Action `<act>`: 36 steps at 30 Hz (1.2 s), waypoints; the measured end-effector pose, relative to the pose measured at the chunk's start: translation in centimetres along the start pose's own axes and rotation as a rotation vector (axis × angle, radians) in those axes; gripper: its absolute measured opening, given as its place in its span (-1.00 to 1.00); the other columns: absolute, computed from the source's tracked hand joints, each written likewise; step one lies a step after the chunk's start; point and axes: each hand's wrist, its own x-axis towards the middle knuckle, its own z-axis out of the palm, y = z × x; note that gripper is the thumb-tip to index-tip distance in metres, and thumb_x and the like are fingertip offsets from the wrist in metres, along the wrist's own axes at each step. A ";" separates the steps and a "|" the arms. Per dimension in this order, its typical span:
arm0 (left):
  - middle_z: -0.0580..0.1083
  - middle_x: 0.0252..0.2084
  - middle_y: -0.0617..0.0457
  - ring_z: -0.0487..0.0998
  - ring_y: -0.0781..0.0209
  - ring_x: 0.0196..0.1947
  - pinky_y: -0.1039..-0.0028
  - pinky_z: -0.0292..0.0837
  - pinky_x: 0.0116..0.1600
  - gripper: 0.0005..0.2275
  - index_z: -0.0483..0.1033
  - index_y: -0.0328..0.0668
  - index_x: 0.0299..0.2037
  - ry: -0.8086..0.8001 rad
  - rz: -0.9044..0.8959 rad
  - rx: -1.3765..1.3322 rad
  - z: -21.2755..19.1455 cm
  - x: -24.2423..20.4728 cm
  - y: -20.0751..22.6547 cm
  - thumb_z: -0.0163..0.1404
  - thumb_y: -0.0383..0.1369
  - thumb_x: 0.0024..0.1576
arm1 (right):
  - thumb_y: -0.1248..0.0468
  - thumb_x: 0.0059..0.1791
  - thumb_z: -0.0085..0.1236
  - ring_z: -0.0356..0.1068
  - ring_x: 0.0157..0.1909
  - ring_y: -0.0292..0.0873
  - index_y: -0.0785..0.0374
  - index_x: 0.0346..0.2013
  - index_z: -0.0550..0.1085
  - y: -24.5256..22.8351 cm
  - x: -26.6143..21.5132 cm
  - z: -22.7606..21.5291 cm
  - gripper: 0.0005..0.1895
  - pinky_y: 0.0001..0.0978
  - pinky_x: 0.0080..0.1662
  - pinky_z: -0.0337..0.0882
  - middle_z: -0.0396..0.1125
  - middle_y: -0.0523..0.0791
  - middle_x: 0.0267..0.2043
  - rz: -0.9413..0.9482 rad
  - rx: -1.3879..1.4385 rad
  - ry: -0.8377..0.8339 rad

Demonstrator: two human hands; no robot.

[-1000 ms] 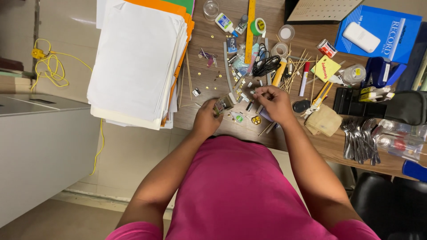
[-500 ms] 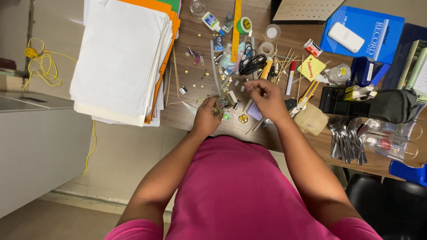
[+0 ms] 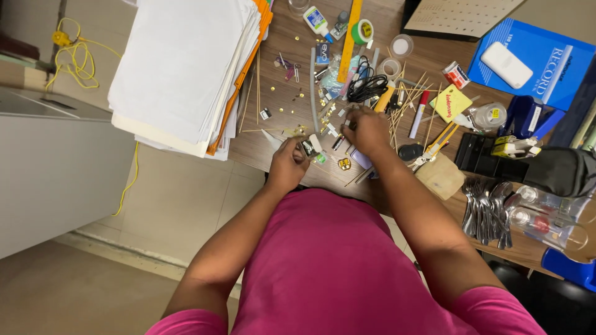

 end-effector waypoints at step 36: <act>0.52 -0.02 -0.19 0.67 0.10 -0.15 0.43 0.63 -0.07 -0.49 0.35 -0.43 0.18 -0.199 0.171 -0.004 -3.3 7.9 -2.8 0.28 -0.51 0.03 | 0.27 -0.09 0.24 0.49 -0.12 0.03 0.22 -0.14 0.61 -0.7 -1.6 -0.8 -0.75 -0.16 -0.07 0.46 0.46 -0.01 -0.08 0.428 0.254 0.153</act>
